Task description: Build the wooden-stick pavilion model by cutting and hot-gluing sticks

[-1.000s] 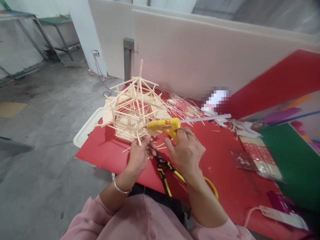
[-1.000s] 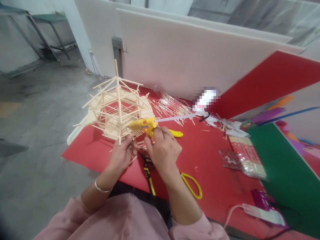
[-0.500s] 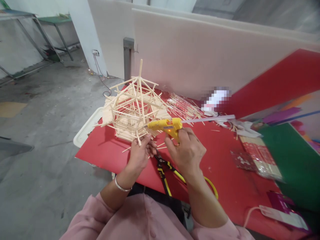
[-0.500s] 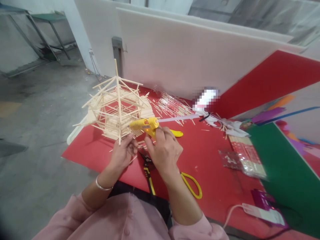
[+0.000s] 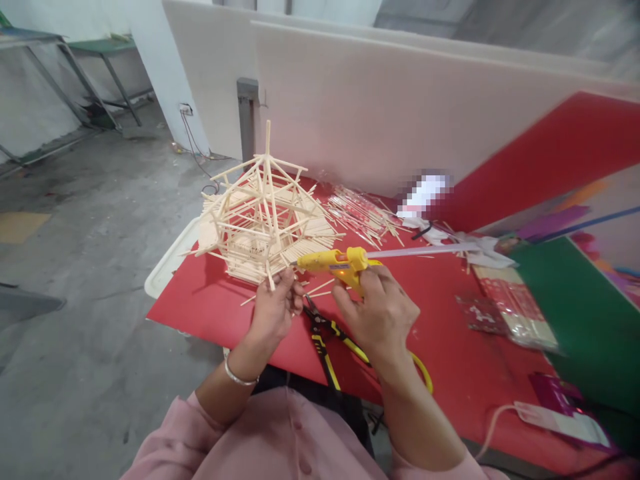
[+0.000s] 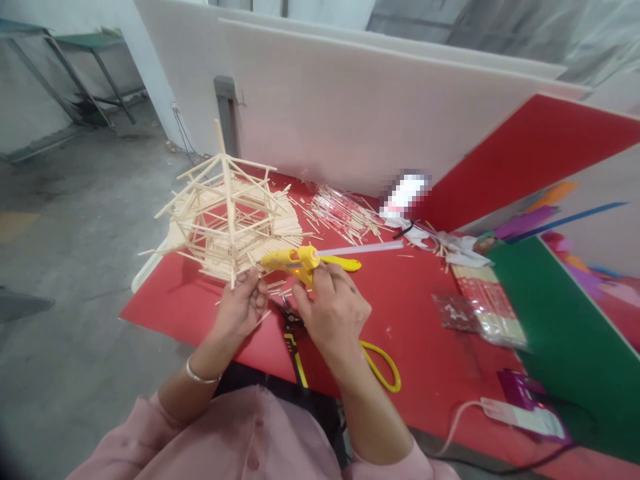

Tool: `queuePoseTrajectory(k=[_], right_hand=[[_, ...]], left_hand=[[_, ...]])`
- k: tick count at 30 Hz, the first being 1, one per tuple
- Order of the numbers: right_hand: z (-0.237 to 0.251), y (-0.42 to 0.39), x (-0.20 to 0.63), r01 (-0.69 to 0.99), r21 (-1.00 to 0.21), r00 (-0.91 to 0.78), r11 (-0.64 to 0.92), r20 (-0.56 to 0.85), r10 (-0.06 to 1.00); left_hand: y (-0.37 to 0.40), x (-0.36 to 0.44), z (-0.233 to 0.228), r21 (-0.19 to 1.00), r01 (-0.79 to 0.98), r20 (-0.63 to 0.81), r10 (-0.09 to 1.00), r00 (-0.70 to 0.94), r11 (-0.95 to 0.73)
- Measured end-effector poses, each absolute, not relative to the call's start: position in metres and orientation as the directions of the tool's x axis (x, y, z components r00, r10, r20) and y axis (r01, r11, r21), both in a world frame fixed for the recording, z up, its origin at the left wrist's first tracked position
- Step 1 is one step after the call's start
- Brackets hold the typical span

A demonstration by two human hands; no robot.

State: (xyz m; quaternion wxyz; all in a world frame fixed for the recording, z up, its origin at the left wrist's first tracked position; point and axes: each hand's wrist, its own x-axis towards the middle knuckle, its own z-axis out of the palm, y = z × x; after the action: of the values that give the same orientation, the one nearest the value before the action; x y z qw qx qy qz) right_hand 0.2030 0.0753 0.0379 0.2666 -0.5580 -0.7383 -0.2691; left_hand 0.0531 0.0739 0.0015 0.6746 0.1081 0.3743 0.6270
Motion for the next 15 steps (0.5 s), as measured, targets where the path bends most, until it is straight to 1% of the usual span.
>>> queuePoseTrajectory(k=[7, 15], right_hand=[[0.0417, 0.0744, 0.2023, 0.955, 0.081, -0.259, 0.286, 0.699, 0.666], [0.0422, 0.0744, 0.2039, 0.955, 0.094, -0.264, 0.280, 0.697, 0.667]], left_hand=[[0.0736, 0.0536, 0.0028, 0.611, -0.766, -0.367, 0.929, -0.048, 0.201], [0.0740, 0.0571, 0.0028, 0.597, -0.778, -0.375, 0.925, -0.057, 0.194]])
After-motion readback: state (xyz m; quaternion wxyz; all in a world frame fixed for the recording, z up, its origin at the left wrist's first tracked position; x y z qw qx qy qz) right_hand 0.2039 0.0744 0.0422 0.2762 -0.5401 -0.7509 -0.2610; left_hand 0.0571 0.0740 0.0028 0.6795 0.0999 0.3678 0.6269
